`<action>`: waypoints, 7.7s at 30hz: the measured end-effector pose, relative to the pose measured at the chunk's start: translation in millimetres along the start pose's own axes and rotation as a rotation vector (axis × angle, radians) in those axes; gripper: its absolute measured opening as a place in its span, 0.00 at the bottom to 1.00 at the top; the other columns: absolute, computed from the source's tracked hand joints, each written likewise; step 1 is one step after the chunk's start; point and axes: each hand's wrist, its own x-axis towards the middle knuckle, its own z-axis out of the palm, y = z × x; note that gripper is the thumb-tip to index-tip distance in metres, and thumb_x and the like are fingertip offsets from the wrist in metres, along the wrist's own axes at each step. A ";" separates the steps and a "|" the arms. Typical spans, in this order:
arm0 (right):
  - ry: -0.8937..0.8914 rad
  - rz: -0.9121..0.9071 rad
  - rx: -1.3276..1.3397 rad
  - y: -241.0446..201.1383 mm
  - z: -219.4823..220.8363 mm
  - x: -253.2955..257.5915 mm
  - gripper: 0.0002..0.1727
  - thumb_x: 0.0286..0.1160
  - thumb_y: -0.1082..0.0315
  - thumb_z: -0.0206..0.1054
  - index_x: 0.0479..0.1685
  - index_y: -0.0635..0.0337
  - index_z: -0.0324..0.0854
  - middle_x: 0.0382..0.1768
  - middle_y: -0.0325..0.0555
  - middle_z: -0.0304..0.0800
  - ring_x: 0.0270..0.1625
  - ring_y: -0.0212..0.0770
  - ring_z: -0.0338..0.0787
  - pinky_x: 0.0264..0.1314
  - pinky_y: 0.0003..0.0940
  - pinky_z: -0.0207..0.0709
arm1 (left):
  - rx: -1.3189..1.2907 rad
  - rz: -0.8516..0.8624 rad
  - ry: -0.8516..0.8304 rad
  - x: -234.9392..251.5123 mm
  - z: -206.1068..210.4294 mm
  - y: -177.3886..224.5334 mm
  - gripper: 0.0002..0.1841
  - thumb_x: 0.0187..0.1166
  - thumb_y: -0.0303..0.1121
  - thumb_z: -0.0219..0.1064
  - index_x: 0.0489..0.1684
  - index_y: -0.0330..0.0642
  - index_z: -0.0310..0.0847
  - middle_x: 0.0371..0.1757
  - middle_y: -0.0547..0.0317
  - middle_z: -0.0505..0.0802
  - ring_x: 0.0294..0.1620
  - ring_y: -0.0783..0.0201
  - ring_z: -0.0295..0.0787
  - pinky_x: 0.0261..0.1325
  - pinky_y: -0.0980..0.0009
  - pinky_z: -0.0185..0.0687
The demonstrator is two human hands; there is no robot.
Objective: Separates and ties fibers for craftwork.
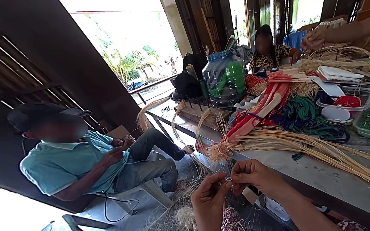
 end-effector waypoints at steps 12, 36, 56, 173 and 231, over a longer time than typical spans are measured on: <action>0.001 0.042 0.034 1.9 -1.1 0.6 0.09 0.82 0.79 0.58 0.36 0.60 0.80 0.25 0.37 0.91 0.29 0.32 0.94 0.39 0.28 0.91 | -0.057 -0.018 0.017 3.3 5.2 -11.0 0.04 0.68 0.23 0.76 0.35 0.42 0.95 0.35 0.69 0.93 0.30 0.82 0.86 0.33 0.86 0.83; 0.282 -0.360 -0.399 15.0 2.6 4.6 0.03 0.65 0.76 0.67 0.33 0.62 0.85 0.28 0.32 0.87 0.30 0.17 0.84 0.34 0.12 0.78 | 0.262 -0.008 0.021 1.3 16.4 -13.9 0.03 0.64 0.20 0.73 0.31 0.34 0.91 0.31 0.65 0.89 0.26 0.86 0.82 0.31 0.91 0.80; 0.078 -0.045 -0.366 3.1 -7.6 2.8 0.06 0.78 0.74 0.68 0.45 0.68 0.86 0.33 0.37 0.90 0.35 0.22 0.88 0.46 0.19 0.84 | -0.147 -0.285 0.066 9.4 11.4 -12.9 0.08 0.70 0.17 0.69 0.29 0.40 0.91 0.30 0.66 0.91 0.16 0.83 0.73 0.18 0.87 0.69; 0.067 0.207 -0.577 7.5 -3.8 6.7 0.05 0.78 0.73 0.66 0.41 0.66 0.85 0.25 0.36 0.79 0.23 0.24 0.72 0.28 0.21 0.67 | 0.151 -0.203 -0.357 18.0 -22.4 -17.9 0.04 0.69 0.21 0.72 0.37 0.36 0.92 0.34 0.65 0.91 0.28 0.78 0.89 0.35 0.82 0.89; -0.424 -0.077 -0.588 10.1 2.1 -5.4 0.05 0.77 0.78 0.68 0.39 0.72 0.89 0.31 0.43 0.89 0.32 0.19 0.79 0.38 0.15 0.72 | -0.197 -0.410 0.074 16.4 -17.2 -25.7 0.18 0.66 0.10 0.58 0.46 0.31 0.92 0.26 0.62 0.96 0.24 0.74 0.91 0.32 0.80 0.87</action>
